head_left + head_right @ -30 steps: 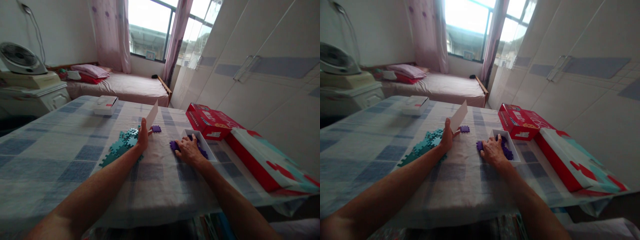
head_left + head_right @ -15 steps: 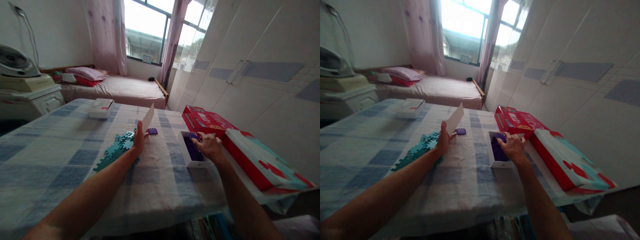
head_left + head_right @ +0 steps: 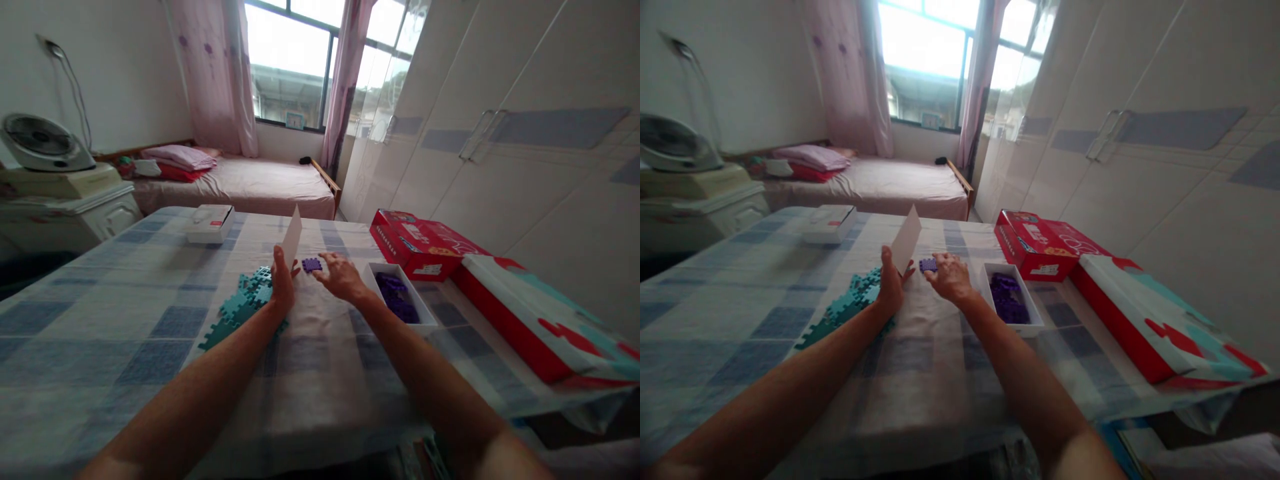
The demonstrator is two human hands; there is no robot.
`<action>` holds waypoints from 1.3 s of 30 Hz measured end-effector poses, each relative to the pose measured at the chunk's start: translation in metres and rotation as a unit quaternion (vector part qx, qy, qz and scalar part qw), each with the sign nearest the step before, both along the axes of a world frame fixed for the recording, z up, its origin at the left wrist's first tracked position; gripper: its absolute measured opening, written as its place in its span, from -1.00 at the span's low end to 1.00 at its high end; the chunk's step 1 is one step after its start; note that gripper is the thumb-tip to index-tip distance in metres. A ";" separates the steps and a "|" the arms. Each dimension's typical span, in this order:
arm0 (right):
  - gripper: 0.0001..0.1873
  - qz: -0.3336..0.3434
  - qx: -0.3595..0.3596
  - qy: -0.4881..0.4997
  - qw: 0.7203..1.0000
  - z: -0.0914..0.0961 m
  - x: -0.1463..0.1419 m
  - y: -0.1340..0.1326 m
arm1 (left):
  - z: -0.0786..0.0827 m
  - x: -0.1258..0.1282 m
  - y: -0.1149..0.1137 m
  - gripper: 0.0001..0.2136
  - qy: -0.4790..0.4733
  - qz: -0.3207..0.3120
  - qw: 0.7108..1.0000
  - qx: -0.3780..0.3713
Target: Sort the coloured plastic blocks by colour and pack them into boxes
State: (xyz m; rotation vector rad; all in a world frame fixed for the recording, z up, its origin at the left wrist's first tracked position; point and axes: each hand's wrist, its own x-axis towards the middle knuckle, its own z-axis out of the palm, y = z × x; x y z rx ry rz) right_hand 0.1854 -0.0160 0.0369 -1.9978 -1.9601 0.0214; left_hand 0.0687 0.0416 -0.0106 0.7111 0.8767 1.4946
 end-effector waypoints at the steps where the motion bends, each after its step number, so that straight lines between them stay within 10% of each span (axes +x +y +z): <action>1: -0.41 -0.012 -0.018 0.005 1.000 -0.008 -0.007 0.013 | -0.001 0.000 0.001 -0.49 -0.003 0.002 1.000 0.000; 11: -0.61 -0.093 -0.027 -0.053 0.994 -0.030 -0.024 0.047 | -0.003 0.000 0.002 -0.51 -0.002 0.009 1.000 -0.005; 20: -0.50 -0.137 0.174 -0.025 0.975 0.029 0.049 -0.056 | -0.002 0.001 -0.001 -0.48 0.036 -0.001 0.999 0.014; 27: -0.44 -0.204 0.135 0.009 0.970 0.010 0.115 -0.106 | -0.009 -0.001 0.003 -0.45 0.103 -0.012 0.992 0.070; 39: -0.55 -0.228 0.324 0.222 0.891 -0.022 0.095 -0.162 | 0.024 0.016 -0.061 -0.58 0.417 -0.066 0.819 0.388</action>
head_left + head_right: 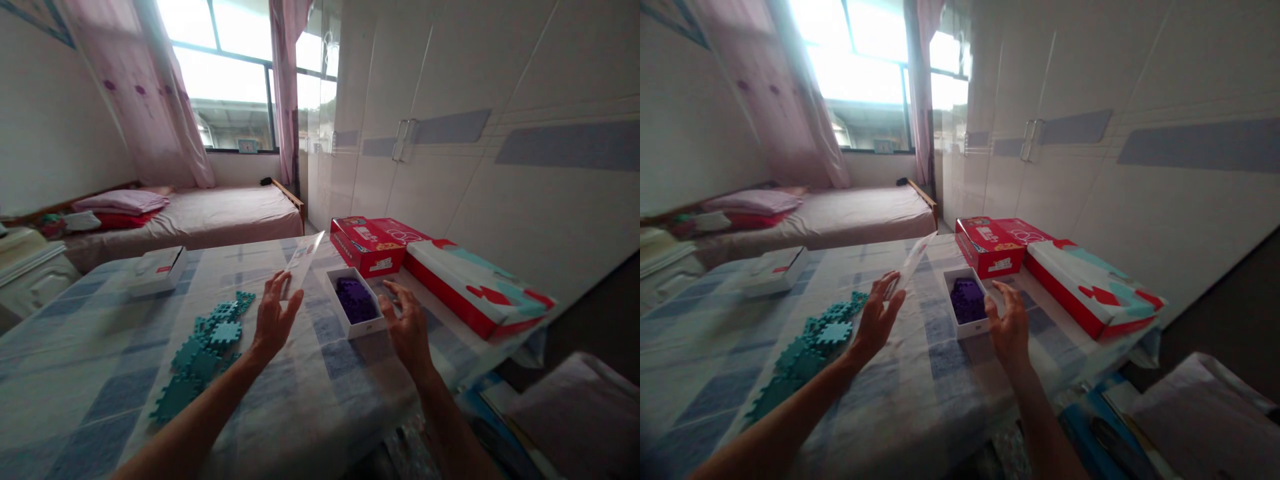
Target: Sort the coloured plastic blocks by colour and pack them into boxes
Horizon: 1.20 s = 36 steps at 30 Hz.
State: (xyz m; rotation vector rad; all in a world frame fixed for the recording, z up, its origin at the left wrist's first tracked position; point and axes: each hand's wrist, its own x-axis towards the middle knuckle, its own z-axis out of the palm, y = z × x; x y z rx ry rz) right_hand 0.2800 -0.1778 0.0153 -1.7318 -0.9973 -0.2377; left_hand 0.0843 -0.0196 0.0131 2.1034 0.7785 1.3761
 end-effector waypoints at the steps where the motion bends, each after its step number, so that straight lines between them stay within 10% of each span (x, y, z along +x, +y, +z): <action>1: -0.55 0.012 0.002 0.017 1.000 0.002 -0.007 -0.003 | 0.003 0.004 -0.007 -0.58 0.022 -0.001 1.000 0.018; 13: -0.15 0.140 0.085 0.323 0.932 0.004 -0.026 0.008 | 0.012 0.051 -0.081 -0.27 0.162 -0.058 0.978 0.117; 20: -0.33 0.165 -0.004 0.262 0.951 0.003 0.020 0.009 | 0.007 0.048 -0.101 -0.25 0.104 -0.134 0.985 0.026; 28: -0.45 0.050 -0.209 0.055 0.975 0.007 0.044 0.038 | -0.010 0.068 -0.078 -0.32 0.030 -0.083 0.938 -0.336; 36: -0.55 0.127 -0.291 0.002 0.948 0.011 0.030 0.042 | -0.007 0.066 -0.078 -0.60 -0.091 -0.216 0.902 -0.364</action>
